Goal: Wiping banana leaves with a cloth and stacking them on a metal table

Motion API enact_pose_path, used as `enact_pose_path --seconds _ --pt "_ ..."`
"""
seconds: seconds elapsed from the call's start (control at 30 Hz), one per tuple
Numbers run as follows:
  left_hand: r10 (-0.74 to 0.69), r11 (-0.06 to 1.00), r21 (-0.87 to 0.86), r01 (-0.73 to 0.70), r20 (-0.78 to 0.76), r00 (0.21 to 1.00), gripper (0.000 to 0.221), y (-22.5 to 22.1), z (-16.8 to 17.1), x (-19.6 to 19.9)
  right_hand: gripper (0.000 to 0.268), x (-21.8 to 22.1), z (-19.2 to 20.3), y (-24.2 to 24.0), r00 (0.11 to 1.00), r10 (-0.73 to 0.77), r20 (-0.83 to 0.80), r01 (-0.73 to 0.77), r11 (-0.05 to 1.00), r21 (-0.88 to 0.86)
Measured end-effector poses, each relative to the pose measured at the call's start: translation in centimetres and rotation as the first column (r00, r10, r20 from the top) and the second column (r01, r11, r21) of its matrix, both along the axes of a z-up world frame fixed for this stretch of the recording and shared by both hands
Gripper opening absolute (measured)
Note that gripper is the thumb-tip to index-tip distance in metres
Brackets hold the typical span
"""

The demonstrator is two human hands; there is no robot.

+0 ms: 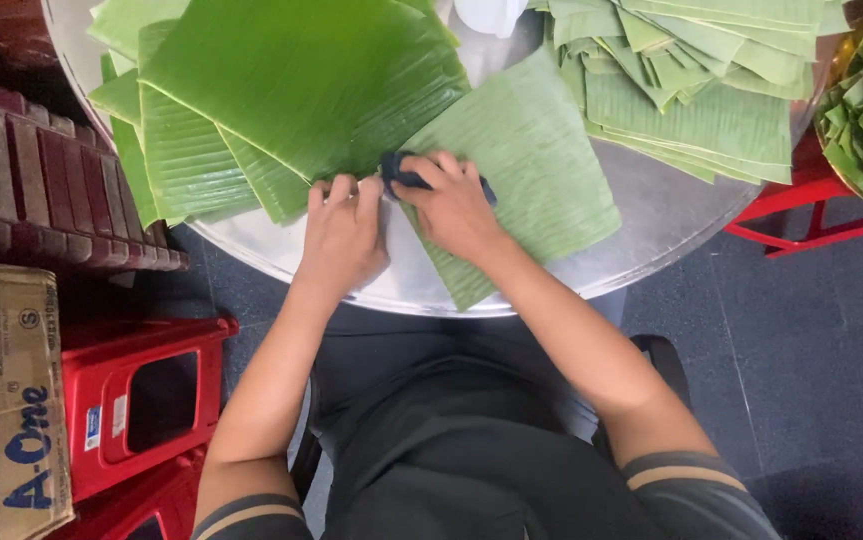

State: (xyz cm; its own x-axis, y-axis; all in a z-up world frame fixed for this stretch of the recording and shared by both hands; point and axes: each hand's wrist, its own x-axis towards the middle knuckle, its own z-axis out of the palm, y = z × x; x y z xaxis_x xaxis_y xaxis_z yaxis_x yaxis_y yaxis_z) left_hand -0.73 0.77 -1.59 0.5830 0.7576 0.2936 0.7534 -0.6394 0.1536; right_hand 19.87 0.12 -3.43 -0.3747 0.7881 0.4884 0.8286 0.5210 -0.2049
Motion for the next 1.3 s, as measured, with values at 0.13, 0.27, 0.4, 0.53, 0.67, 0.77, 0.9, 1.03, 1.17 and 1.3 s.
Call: enact_pose_path --seconds 0.13,0.27,0.4,0.53,0.67,0.77,0.9,1.03,1.17,1.3 --pt "0.031 0.999 0.023 -0.029 -0.098 0.995 0.052 -0.6 0.4 1.0 0.021 0.6 -0.9 -3.5 0.999 0.033 -0.015 -0.033 0.999 0.004" --pt "0.024 1.0 0.017 -0.022 -0.134 0.991 0.063 -0.6 0.7 1.3 0.025 1.3 -1.5 -8.1 0.999 0.037 -0.006 -0.037 0.999 -0.013" --pt "0.067 0.998 0.006 -0.067 -0.122 0.99 0.059 -1.1 1.5 1.9 0.024 1.7 0.6 -12.4 0.996 0.052 -0.07 -0.051 0.998 0.02" --pt "0.081 0.996 -0.014 -0.084 -0.176 0.981 0.079 -2.3 2.7 2.7 0.021 2.7 1.8 -14.9 0.99 0.072 -0.123 -0.071 0.997 0.019" --pt "0.082 0.993 -0.063 -0.096 -0.197 0.977 0.085 -2.3 2.7 2.3 0.025 3.7 5.0 -13.4 0.872 0.098 -0.48 -0.184 0.974 -0.135" --pt "0.029 0.991 -0.124 -0.056 -0.21 0.977 0.081 -2.7 2.2 1.6 0.032 2.1 8.2 -10.1 0.842 -0.006 -0.54 -0.052 0.994 -0.092" --pt "0.008 0.99 -0.14 -0.036 -0.202 0.979 0.07 -2.8 1.0 1.0 0.038 -2.9 5.5 -4.3 0.973 -0.229 -0.014 0.217 0.936 -0.279" --pt "0.031 0.986 -0.153 -0.066 -0.223 0.974 0.073 -2.2 1.0 1.2 0.051 -1.8 4.6 -2.4 0.961 -0.187 0.202 0.249 0.906 -0.343" --pt "0.044 0.989 -0.131 -0.064 -0.151 0.988 0.07 -2.5 2.6 1.5 0.027 7.6 2.6 -1.0 0.892 -0.361 0.273 0.433 0.855 -0.285" --pt "0.039 0.976 -0.204 -0.074 -0.173 0.984 0.072 -1.6 2.1 1.6 0.029 17.9 0.9 0.2 0.777 -0.54 0.323 0.609 0.776 -0.166"
